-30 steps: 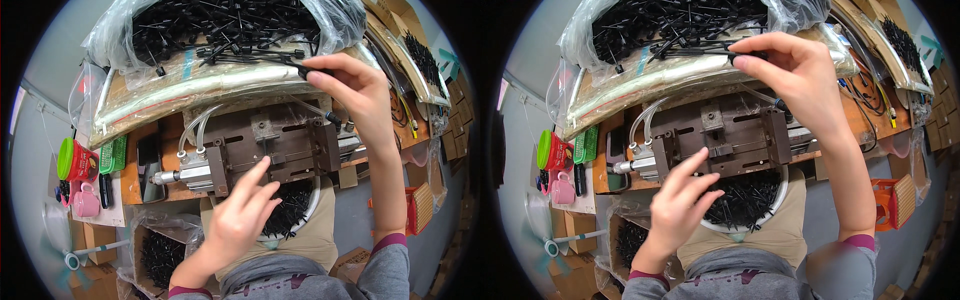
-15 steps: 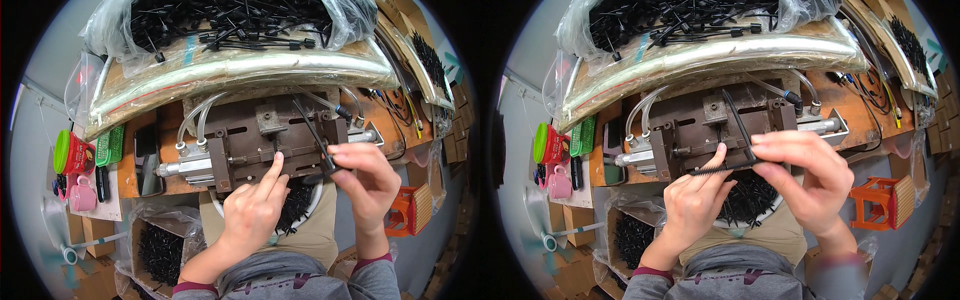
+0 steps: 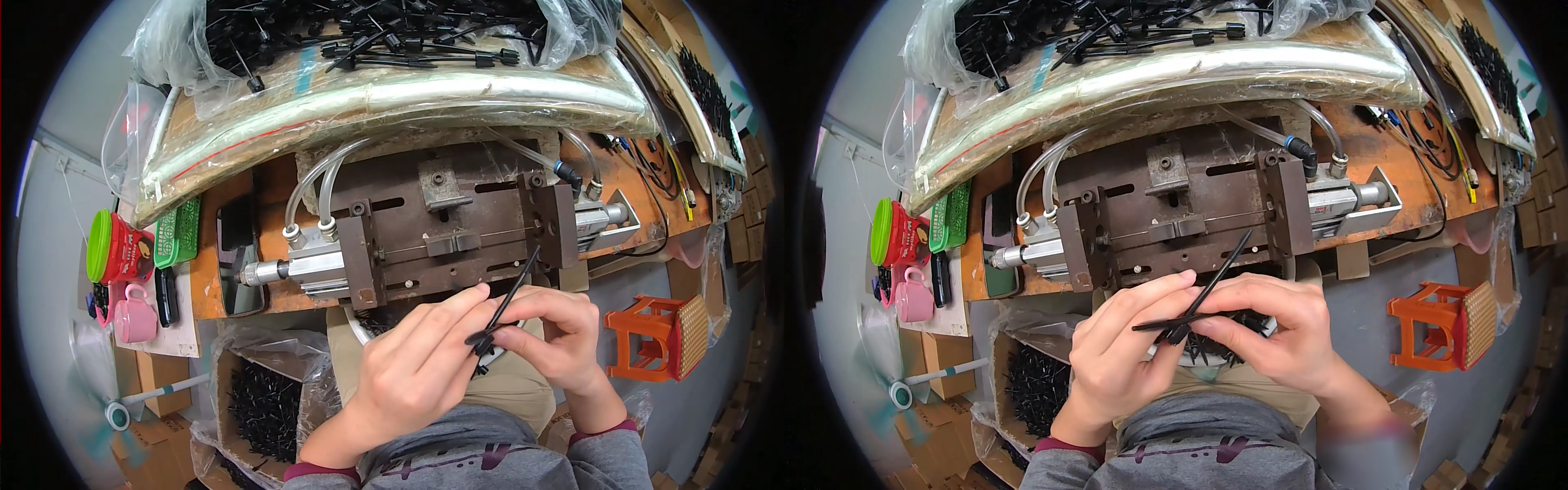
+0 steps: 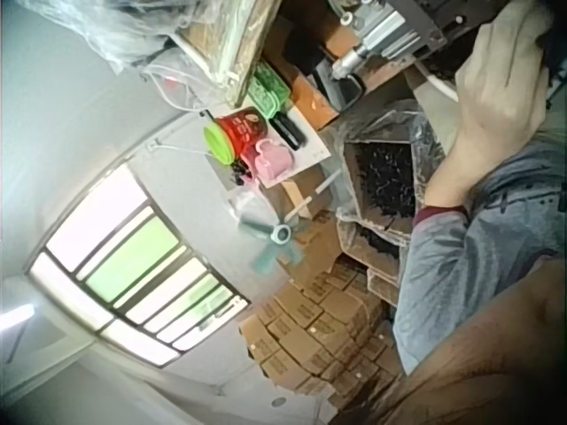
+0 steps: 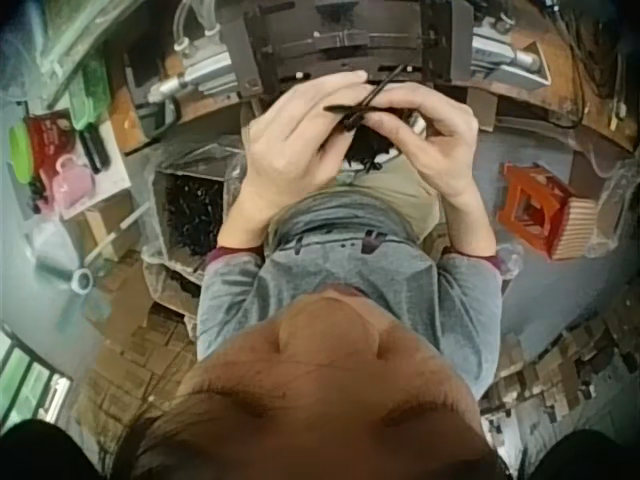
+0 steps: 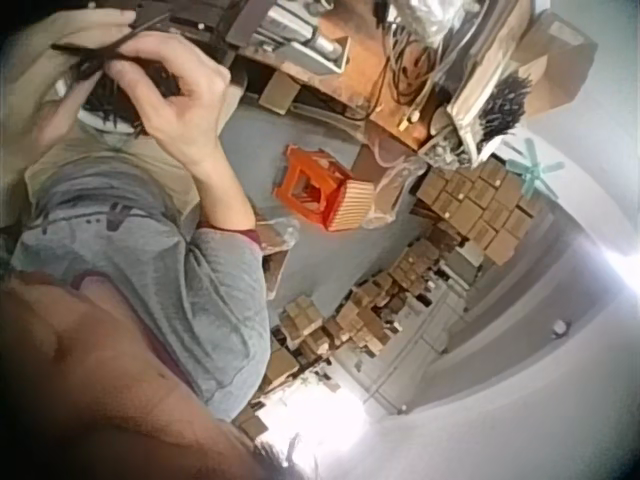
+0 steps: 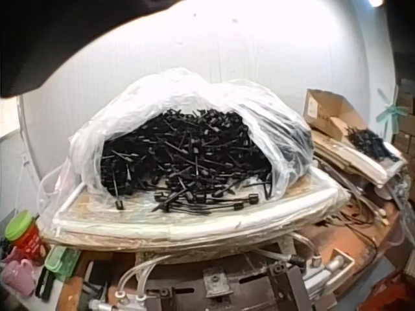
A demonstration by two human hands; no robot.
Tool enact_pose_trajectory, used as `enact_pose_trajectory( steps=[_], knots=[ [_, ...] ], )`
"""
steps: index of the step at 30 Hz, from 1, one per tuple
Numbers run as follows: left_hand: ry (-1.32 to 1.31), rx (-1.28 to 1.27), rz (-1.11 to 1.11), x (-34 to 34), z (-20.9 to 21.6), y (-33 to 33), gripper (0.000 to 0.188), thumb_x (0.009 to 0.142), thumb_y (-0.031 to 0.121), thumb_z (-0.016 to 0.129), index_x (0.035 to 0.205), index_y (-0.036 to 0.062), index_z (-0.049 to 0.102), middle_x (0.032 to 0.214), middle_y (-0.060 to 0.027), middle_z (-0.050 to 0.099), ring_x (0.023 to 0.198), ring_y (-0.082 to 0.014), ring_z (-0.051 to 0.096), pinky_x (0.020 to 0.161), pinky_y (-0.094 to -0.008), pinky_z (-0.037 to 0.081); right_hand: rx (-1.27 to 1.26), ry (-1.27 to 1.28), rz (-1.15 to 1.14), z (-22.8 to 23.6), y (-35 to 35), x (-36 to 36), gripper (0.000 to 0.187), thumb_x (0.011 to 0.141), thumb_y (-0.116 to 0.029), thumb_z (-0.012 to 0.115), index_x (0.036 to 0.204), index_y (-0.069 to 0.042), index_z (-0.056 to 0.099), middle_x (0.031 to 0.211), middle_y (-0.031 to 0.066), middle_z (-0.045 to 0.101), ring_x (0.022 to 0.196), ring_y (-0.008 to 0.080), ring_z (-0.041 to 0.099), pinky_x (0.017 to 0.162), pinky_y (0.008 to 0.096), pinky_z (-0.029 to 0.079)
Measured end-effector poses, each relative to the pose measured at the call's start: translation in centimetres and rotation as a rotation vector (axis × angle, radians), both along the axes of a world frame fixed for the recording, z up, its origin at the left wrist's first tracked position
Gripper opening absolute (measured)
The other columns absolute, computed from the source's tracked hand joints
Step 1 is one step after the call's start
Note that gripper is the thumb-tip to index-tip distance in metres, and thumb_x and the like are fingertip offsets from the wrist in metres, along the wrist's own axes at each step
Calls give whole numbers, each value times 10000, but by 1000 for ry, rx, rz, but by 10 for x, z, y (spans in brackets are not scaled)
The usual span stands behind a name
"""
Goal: Assembling small black plastic parts using a pneumatic assembly machine on a workshop table.
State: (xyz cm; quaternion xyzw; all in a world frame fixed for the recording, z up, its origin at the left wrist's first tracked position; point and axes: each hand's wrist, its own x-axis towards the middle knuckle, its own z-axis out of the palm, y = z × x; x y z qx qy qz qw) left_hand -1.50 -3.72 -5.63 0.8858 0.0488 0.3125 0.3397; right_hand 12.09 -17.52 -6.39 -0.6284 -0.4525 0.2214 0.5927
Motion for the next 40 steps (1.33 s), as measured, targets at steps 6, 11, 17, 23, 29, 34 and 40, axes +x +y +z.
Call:
enact_pose_trajectory(
  steps=[6,11,17,23,29,34,40],
  knots=[
    [111,-28,-6,3,6,-4,545,747,-55,751,1274,-66,612,1141,-205,675,948,-316,701,801,-360,577,-34,-87,10,-1,8,13,187,794,22,753,981,15,740,909,138,751,840,219,740,735,301,578],
    [-85,-221,13,2,-10,-4,454,749,-74,782,1190,-51,678,1152,-196,644,965,-240,687,734,-292,612,22,-29,-66,-6,10,4,262,833,29,736,1092,35,698,1025,153,735,849,204,737,743,287,593],
    [111,70,131,-3,-19,1,363,687,-55,796,1039,12,732,1255,-177,648,1023,-288,682,889,-363,569,161,300,-227,0,-1,-6,309,834,112,707,1130,57,636,1087,149,588,806,202,726,611,226,588],
    [211,317,140,9,-19,0,248,766,41,745,1008,-5,715,1245,-180,670,804,-253,719,728,-341,574,179,-28,-163,3,-5,0,329,784,95,754,1101,61,672,1200,199,567,928,242,725,716,262,627],
    [332,420,139,13,-7,3,243,765,87,762,990,6,716,1235,-172,677,688,-208,696,632,-302,547,71,-92,-193,9,-12,2,412,750,91,778,1144,66,660,1087,172,666,952,234,724,693,260,603],
    [433,400,67,15,11,10,252,749,95,786,982,23,723,1139,-163,714,708,-219,705,647,-295,549,17,-304,-199,10,-14,2,386,695,66,821,1051,32,676,1075,154,675,920,213,711,665,273,576],
    [-81,364,235,44,61,83,211,815,78,780,1022,55,750,1037,-133,752,883,-247,736,809,-324,583,-109,-679,-74,0,-2,8,423,740,11,784,1146,-43,677,1307,203,590,1095,342,644,813,346,558]
  ],
)
